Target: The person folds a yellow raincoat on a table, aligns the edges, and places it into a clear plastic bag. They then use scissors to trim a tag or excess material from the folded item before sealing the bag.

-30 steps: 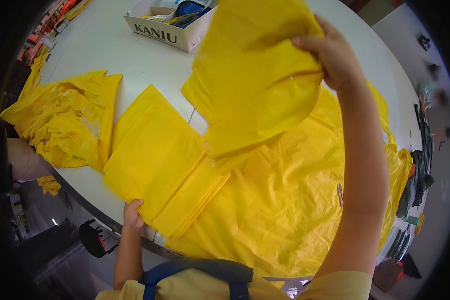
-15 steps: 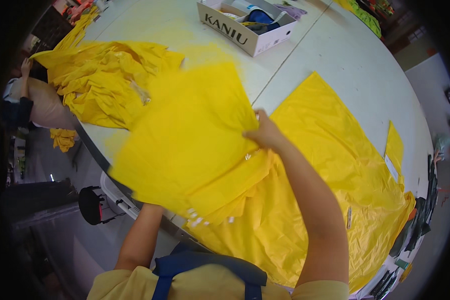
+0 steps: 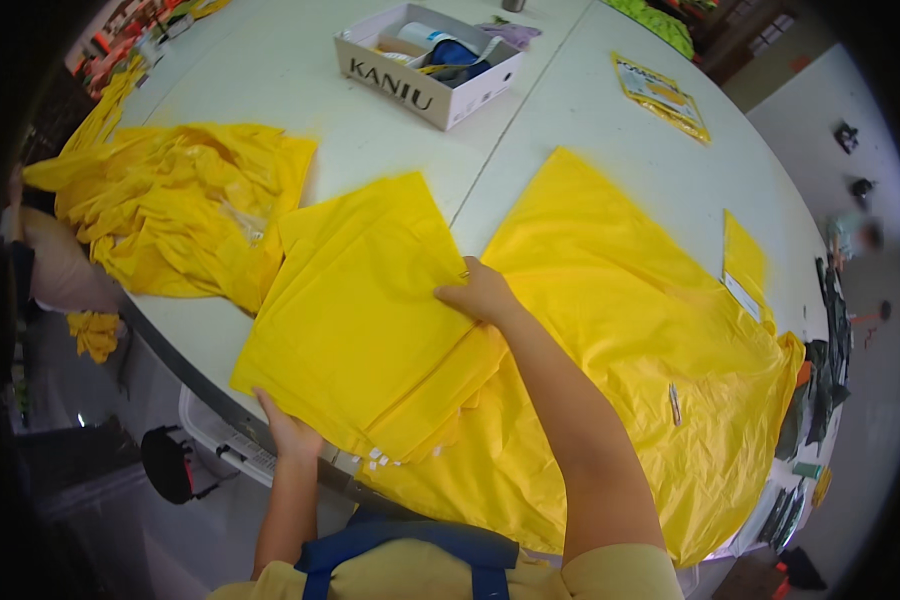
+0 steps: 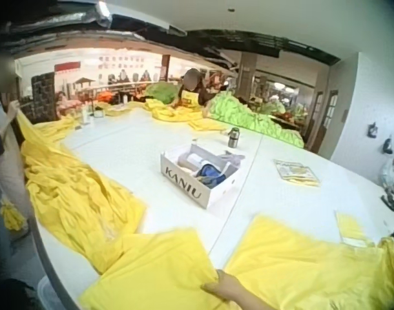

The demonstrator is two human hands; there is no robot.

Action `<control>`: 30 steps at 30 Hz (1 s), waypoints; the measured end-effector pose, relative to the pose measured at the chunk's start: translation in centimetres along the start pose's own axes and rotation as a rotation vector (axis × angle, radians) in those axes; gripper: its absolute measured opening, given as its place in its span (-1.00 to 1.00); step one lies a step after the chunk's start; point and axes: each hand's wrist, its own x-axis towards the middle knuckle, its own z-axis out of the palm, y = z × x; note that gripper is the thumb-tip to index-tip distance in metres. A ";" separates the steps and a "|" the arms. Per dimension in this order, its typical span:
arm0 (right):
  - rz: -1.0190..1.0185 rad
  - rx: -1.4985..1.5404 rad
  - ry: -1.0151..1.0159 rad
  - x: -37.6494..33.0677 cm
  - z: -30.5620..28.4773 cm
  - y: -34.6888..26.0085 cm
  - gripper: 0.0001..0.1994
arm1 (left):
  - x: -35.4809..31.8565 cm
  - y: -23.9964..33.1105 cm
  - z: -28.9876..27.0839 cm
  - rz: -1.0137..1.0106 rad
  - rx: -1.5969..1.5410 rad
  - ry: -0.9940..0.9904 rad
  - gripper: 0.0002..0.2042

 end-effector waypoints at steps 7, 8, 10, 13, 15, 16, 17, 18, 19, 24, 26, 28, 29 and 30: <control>0.152 0.221 0.158 -2.7 0.0 -3.0 -0.17 | -0.1 3.1 -1.3 -0.011 -0.290 -0.590 -0.11; 0.128 0.373 0.042 -2.7 -0.1 -2.8 -0.20 | -1.0 2.9 -1.0 0.009 -0.273 -0.655 -0.19; 0.071 0.675 -0.185 -2.7 -0.3 -2.7 -0.27 | -0.7 1.3 -2.9 0.030 0.112 -0.425 -0.25; 0.048 0.817 -0.412 -3.3 -0.3 -3.0 -0.33 | 1.5 0.2 -4.6 -0.068 0.261 -0.225 -0.36; 0.004 0.632 -0.273 -2.9 0.9 -2.7 -0.29 | 2.7 0.8 -4.6 -0.157 0.203 -0.205 -0.41; 0.049 0.428 -0.186 -2.6 1.3 -2.8 -0.28 | 2.9 1.2 -4.6 -0.198 0.166 -0.225 -0.42; 0.102 0.223 -0.091 -2.7 1.6 -2.8 -0.27 | 2.9 1.5 -4.2 -0.247 0.128 -0.250 -0.43; 0.119 0.202 -0.068 -2.8 2.1 -2.8 -0.25 | 2.6 1.8 -3.8 -0.271 0.127 -0.242 -0.44; 0.139 0.181 -0.040 -2.9 2.4 -2.7 -0.23 | 2.4 2.0 -2.7 -0.298 0.126 -0.240 -0.45; 0.027 0.350 -0.210 -4.5 1.0 -3.8 -0.18 | 0.7 3.4 1.1 -0.220 0.429 -0.244 -0.43; -0.113 0.399 -0.184 -6.1 0.8 -4.2 -0.15 | -0.1 4.4 1.6 -0.160 0.511 -0.318 -0.44; -0.193 0.409 -0.187 -8.0 -0.7 -4.1 -0.15 | -1.4 5.7 1.6 -0.099 0.561 -0.342 -0.44; -0.233 0.413 -0.187 -9.0 -1.6 -4.0 -0.14 | -2.1 6.1 1.6 -0.071 0.567 -0.335 -0.44; -0.288 0.444 -0.131 -10.3 -2.7 -3.5 -0.15 | -2.8 6.4 2.1 -0.044 0.574 -0.329 -0.43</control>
